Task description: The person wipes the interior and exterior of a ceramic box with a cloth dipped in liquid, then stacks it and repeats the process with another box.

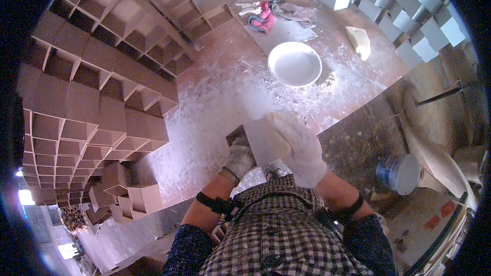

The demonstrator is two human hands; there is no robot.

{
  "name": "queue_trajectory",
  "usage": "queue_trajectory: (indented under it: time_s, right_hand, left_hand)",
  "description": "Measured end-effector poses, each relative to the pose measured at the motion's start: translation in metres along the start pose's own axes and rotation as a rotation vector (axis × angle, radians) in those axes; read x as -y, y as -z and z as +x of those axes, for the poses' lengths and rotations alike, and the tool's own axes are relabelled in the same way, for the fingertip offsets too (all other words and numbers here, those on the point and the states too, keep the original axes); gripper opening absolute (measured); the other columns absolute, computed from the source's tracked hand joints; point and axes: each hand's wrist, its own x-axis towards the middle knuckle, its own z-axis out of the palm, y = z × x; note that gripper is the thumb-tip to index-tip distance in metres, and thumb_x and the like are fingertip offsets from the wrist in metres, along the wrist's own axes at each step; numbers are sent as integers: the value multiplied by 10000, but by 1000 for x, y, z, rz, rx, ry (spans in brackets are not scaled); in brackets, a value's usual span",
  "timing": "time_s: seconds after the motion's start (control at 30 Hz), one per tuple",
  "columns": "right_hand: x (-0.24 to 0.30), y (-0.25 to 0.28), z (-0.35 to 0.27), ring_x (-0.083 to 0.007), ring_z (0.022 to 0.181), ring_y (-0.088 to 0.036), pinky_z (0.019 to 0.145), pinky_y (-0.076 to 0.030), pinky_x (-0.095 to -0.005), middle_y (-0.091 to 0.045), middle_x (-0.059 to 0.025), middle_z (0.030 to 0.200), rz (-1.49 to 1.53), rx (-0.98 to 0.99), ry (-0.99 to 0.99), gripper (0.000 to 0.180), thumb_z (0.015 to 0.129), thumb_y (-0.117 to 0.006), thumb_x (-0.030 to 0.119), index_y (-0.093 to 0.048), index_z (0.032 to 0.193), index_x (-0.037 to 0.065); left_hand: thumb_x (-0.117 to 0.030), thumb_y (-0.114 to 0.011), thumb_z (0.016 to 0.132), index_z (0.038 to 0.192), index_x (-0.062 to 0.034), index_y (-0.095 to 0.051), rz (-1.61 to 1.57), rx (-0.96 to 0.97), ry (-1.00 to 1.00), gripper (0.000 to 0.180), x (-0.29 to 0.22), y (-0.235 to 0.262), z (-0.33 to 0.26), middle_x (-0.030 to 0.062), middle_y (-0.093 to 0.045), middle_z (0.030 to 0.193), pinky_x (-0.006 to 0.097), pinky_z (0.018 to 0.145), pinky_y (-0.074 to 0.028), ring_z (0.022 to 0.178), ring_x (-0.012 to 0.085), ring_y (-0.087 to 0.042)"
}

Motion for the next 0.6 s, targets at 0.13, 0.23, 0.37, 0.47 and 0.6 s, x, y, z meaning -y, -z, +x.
queue_trajectory:
  time_s: [0.13,0.23,0.37,0.47,0.6]
  right_hand:
    - [13,-27,43,-343,1229,-453,995,-377,-426,-498,-213,1281,-230,113,111,505,827,-558,110,-461,1319,48]
    - [42,-22,13,-336,1231,-448,1014,-364,-421,-511,-207,1246,-239,279,159,450,846,-552,108,-468,1280,21]
    - [44,2,-52,-399,1225,-499,1029,-413,-436,-548,-197,1276,115,252,178,582,744,-665,38,-506,1302,76]
    - [40,20,-65,-382,1173,-554,1018,-420,-434,-584,-186,1235,379,237,107,546,743,-693,1,-540,1262,78]
    - [14,7,-87,-358,1079,-596,896,-487,-382,-601,-174,1185,194,-18,-2,526,763,-672,-34,-529,1249,108]
  left_hand:
    - [-236,-563,896,1235,-82,-539,-236,112,121,373,1,-18,11,112,-568,1205,342,915,-439,1102,264,-524]
    - [-267,-587,833,1090,-88,-615,-93,-227,2,314,-10,-5,3,116,-613,1099,387,850,-466,1022,288,-573]
    - [-262,-576,889,1205,-84,-581,-185,122,164,363,-23,35,9,155,-576,1189,366,913,-456,1110,318,-539]
    - [-252,-598,866,1129,-78,-635,-81,100,147,317,-19,36,0,174,-614,1118,391,871,-483,1050,343,-578]
    - [-261,-561,821,929,-116,-719,121,-98,69,240,-14,28,-4,143,-679,957,417,762,-515,910,276,-657]
